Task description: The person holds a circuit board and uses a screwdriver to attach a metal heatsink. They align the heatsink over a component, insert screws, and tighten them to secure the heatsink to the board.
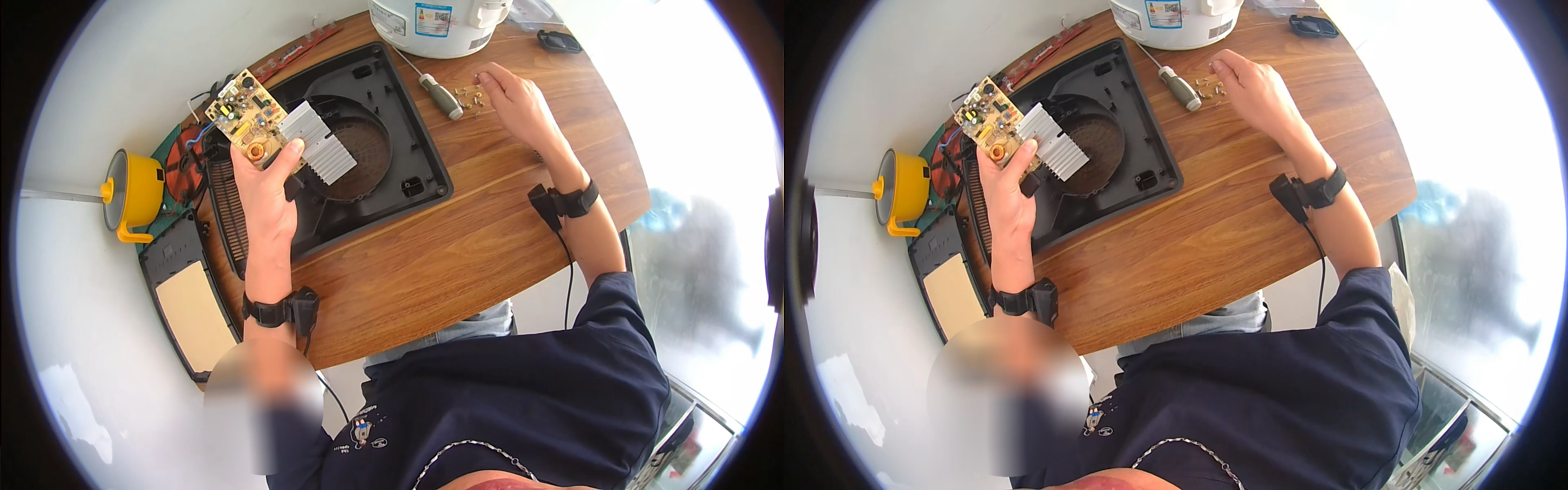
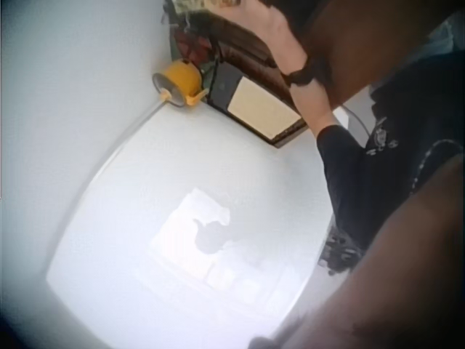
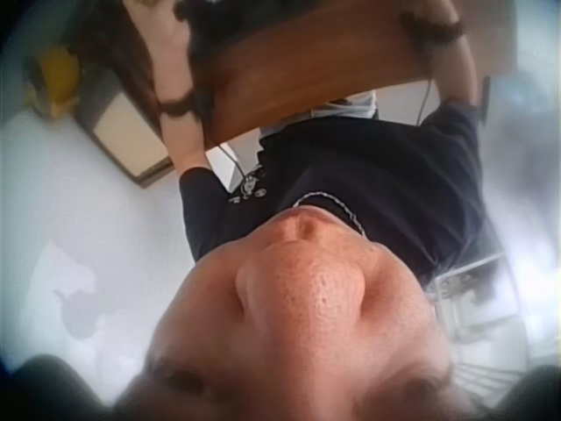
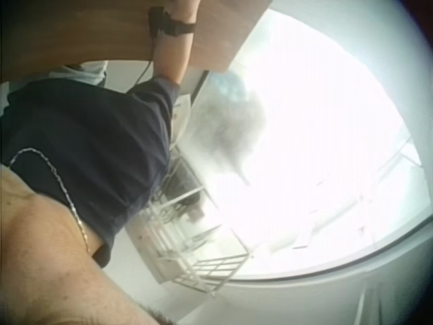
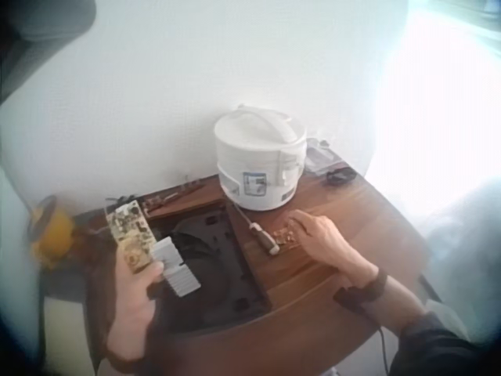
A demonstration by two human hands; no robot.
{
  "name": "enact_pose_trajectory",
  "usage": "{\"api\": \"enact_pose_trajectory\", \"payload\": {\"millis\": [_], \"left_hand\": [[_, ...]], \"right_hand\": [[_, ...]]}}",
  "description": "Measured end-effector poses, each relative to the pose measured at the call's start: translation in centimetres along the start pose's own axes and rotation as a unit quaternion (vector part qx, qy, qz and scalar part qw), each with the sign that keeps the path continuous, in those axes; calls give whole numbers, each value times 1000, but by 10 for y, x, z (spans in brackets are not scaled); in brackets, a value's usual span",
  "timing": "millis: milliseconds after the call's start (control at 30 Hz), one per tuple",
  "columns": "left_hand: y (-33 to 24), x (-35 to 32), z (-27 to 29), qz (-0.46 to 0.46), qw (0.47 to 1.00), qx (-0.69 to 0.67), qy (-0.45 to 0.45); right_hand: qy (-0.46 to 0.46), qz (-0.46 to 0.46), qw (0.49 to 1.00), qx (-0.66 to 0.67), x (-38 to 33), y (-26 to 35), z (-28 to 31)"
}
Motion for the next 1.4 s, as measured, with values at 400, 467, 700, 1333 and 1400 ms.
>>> {"api": "enact_pose_trajectory", "payload": {"millis": [400,467,700,1333,1400], "left_hand": [[-2,-1,-1,7,1000,-19,-9],[-3,-2,-2,7,1000,-16,-9],[-1,-1,-1,4,1000,-14,-11],[0,1,1,2,1000,-2,-14],[0,2,1,-1,1000,-3,-11]], "right_hand": [[67,13,990,-126,17,4,-16],[82,31,987,-137,22,6,-19],[89,52,981,-162,34,5,-25],[119,8,983,-137,2,-16,8],[124,1,983,-134,-1,-23,8]]}}
Point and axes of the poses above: each hand's wrist, its own x-axis towards the middle knuckle, its own z-axis out of the back of the hand, y = z × x, the point moved 4 cm from there along x, towards the middle knuckle, and after that the axes turned 11 degrees about -y, right-handed, at the moved point
